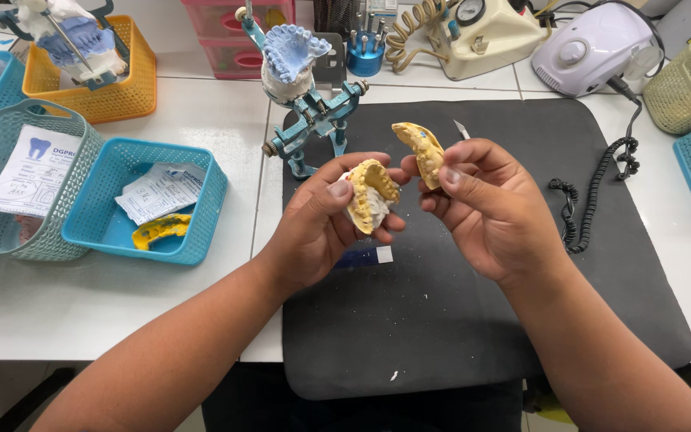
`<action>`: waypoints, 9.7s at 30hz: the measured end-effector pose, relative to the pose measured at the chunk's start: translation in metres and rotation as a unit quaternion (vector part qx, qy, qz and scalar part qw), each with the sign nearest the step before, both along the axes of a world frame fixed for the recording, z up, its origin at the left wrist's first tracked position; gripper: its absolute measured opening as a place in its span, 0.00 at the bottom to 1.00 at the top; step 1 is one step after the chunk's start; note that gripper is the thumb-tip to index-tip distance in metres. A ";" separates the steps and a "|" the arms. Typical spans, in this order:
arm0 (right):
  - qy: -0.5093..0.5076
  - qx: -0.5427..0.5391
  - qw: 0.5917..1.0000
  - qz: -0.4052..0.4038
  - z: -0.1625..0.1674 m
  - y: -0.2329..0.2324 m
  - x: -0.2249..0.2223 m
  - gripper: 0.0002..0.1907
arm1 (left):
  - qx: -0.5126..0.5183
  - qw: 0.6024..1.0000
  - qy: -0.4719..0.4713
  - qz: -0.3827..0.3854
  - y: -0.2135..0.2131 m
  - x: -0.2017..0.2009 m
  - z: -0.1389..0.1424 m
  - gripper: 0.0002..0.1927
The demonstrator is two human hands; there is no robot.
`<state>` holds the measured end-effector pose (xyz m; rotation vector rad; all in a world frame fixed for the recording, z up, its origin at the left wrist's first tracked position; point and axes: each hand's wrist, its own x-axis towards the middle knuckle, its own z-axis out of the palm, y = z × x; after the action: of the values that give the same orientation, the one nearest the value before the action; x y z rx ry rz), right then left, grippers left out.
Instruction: The person handles a blue dental cast and a yellow denture, then uses a rotary handpiece to grind and adjust the denture. They repeatedly fit the denture into the cast to check alignment and continue grinding specific areas.
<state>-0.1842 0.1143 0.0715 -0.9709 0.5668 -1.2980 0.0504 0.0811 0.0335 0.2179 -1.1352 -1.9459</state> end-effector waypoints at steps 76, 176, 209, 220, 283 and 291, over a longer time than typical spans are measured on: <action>0.211 -0.178 0.960 -0.053 -0.004 0.017 0.018 0.21 | -0.119 0.986 -0.054 0.106 0.003 0.004 -0.006 0.35; 0.035 -0.023 0.994 0.101 -0.003 0.011 0.005 0.16 | -0.169 0.967 -0.125 0.146 0.018 -0.010 0.007 0.26; 0.150 -0.217 0.963 0.054 -0.012 0.024 0.017 0.11 | -0.358 0.907 -0.115 0.191 0.013 0.012 0.000 0.18; 0.128 -0.163 0.977 0.060 -0.019 0.025 0.016 0.10 | -0.340 0.916 -0.107 0.184 0.013 0.013 -0.002 0.18; 0.457 -0.140 0.878 0.001 0.010 0.001 0.006 0.11 | -0.407 0.811 -0.319 0.274 0.015 -0.003 0.016 0.07; 0.430 -0.106 0.896 0.035 0.008 -0.001 0.003 0.09 | -0.401 0.821 -0.314 0.258 0.016 -0.005 0.016 0.06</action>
<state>-0.1808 0.1130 0.0798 -1.7483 1.0595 -0.8198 0.0457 0.0967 0.0495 0.6516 -1.9746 -0.7921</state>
